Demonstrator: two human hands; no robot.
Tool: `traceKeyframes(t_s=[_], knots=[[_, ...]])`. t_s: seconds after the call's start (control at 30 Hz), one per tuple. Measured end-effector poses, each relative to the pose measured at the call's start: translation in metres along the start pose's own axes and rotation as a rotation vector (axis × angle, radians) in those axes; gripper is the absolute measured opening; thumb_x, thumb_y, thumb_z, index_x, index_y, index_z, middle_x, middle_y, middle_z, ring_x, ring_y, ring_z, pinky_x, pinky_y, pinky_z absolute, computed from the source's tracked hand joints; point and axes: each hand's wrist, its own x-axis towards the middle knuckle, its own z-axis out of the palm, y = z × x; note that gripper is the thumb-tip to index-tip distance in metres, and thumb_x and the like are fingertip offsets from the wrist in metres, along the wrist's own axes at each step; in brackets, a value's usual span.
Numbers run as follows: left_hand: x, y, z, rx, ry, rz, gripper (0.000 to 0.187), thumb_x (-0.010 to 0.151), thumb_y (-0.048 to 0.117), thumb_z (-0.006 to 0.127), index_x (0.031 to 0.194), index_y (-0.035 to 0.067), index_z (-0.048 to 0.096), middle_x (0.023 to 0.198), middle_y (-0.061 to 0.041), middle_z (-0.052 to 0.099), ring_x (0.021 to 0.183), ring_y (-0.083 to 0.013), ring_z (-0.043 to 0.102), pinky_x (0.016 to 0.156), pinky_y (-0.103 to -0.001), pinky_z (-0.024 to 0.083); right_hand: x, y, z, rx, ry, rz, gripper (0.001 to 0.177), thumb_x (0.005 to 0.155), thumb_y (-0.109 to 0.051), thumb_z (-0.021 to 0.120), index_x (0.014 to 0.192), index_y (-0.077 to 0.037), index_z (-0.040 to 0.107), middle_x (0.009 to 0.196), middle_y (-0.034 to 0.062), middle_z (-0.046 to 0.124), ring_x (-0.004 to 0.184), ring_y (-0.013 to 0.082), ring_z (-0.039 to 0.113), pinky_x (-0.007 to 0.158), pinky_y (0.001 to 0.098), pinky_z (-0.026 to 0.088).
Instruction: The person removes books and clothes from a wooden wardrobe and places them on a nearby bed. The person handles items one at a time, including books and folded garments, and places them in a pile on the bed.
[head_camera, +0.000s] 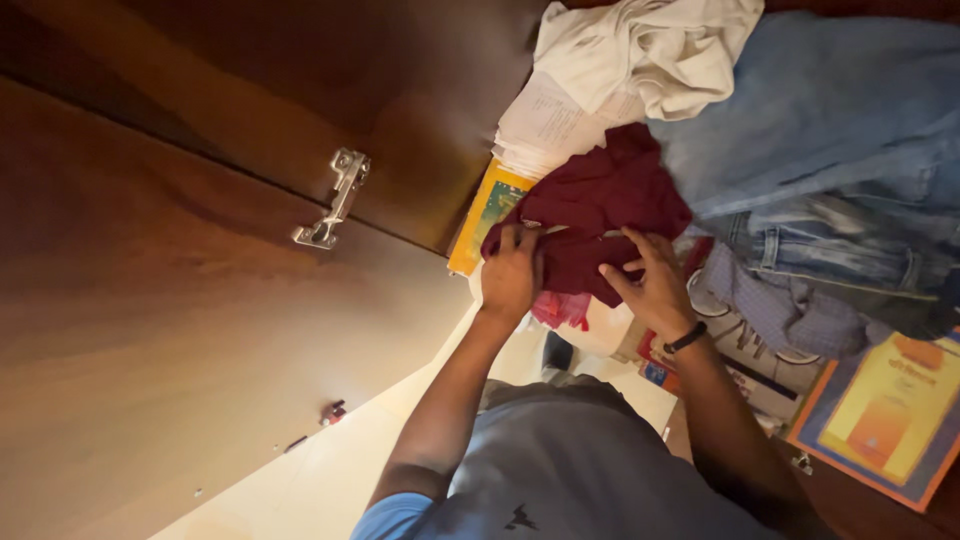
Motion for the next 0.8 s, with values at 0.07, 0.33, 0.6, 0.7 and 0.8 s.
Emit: traceKeyframes(t_s=[0.07,0.33,0.6,0.7,0.8], knots=[[0.004,-0.006,0.008,-0.017,0.025,-0.03,0.031,0.092,0.015,0.067,0.123,0.016,0.066,0.122,-0.014,0.063,0.086,-0.0395,0.069,0.073,-0.05,0.058,0.002,0.006,0.002,-0.085,0.02,-0.105,0.066,0.086,-0.023,0.084,0.143,-0.002,0.057,0.133,0.0179,0.057,0.089,0.0236,0.072,0.081,0.0338,0.058],[0.043,0.0,-0.038,-0.957,0.137,-0.374,0.024,0.109,0.013,0.052,0.128,0.002,0.06,0.089,-0.014,0.072,0.07,-0.0237,0.069,0.067,-0.035,0.057,0.004,-0.024,-0.015,0.378,0.223,-0.1,0.052,0.093,0.006,0.073,0.142,0.0,0.057,0.15,0.0153,0.045,0.115,0.0198,0.069,0.092,0.0314,0.061],[0.03,0.04,-0.098,-1.374,0.123,0.046,0.026,0.113,0.005,0.043,0.137,-0.003,0.05,0.116,-0.015,0.068,0.104,-0.0249,0.075,0.093,-0.035,0.06,-0.006,-0.089,-0.049,0.359,0.333,-0.397,0.052,0.101,0.015,0.072,0.149,0.004,0.055,0.152,0.0133,0.042,0.132,0.0249,0.063,0.111,0.0335,0.058],[0.011,0.055,-0.128,-1.407,0.103,0.171,0.026,0.114,0.006,0.042,0.138,-0.002,0.048,0.128,-0.015,0.064,0.116,-0.0263,0.073,0.101,-0.037,0.057,-0.018,-0.116,-0.056,0.327,0.364,-0.492,0.052,0.102,0.014,0.074,0.15,0.003,0.054,0.15,0.0121,0.042,0.131,0.0243,0.063,0.111,0.0342,0.056],[-0.019,0.073,-0.169,-1.445,0.115,0.341,0.026,0.116,0.008,0.044,0.14,-0.002,0.048,0.128,-0.014,0.065,0.122,-0.027,0.071,0.111,-0.039,0.056,-0.043,-0.14,-0.075,0.272,0.451,-0.619,0.051,0.103,0.016,0.074,0.148,0.005,0.053,0.151,0.0127,0.044,0.13,0.0259,0.064,0.113,0.0369,0.056]])
